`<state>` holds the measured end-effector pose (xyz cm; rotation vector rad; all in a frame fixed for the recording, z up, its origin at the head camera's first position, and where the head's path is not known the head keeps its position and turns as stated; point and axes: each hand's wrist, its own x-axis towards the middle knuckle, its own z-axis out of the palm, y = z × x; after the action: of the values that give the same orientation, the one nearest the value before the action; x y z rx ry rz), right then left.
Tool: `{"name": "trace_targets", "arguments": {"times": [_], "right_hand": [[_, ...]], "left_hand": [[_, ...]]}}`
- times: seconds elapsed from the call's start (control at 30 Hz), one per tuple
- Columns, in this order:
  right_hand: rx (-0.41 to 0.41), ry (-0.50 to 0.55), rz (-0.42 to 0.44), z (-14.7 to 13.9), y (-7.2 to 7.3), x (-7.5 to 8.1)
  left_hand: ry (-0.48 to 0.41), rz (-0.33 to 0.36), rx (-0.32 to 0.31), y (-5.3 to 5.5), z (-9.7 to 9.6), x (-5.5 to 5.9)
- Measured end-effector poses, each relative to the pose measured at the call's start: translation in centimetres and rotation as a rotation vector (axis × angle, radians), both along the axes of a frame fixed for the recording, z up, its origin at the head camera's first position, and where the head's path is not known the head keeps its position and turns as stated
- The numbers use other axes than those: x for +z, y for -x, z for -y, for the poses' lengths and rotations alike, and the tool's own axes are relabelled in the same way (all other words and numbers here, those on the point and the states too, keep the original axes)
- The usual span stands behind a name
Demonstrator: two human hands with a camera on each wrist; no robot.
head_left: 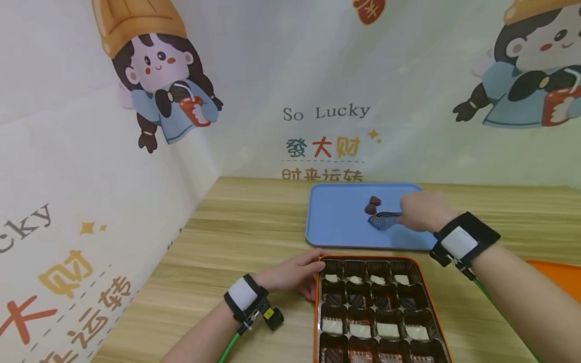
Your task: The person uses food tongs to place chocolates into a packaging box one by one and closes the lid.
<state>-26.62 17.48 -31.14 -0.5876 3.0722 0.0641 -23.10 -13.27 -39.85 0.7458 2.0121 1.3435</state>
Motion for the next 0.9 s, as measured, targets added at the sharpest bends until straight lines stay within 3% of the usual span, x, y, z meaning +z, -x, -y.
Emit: {"name": "trace_targets", "arguments": {"times": [0.13,0.27,0.43,0.63,0.73,0.9], "right_hand": [[0.035,0.023,-0.056,-0.4,-0.3,-0.7],[0.085,0.108,-0.107,-1.3,-1.7,-1.2],[0.144,0.174,-0.188,-2.0,-4.6,-0.9],[0.212,0.183,-0.285,-2.2,-9.2,-0.3],[0.253,0.188,-0.285,-2.4,-11.5,-0.3],[0.344,0.183,-0.168,-2.5,-14.3,-0.7]], "left_hand": [[0.002,-0.001,0.004,0.0,0.1,-0.1],[-0.002,-0.009,-0.008,-0.1,0.1,-0.2],[-0.014,-0.009,-0.014,-0.1,0.0,0.1],[-0.020,-0.017,-0.015,0.1,-0.2,0.2],[-0.013,-0.018,-0.013,0.1,-0.1,0.2],[-0.002,-0.011,-0.009,0.1,-0.1,-0.1]]}}
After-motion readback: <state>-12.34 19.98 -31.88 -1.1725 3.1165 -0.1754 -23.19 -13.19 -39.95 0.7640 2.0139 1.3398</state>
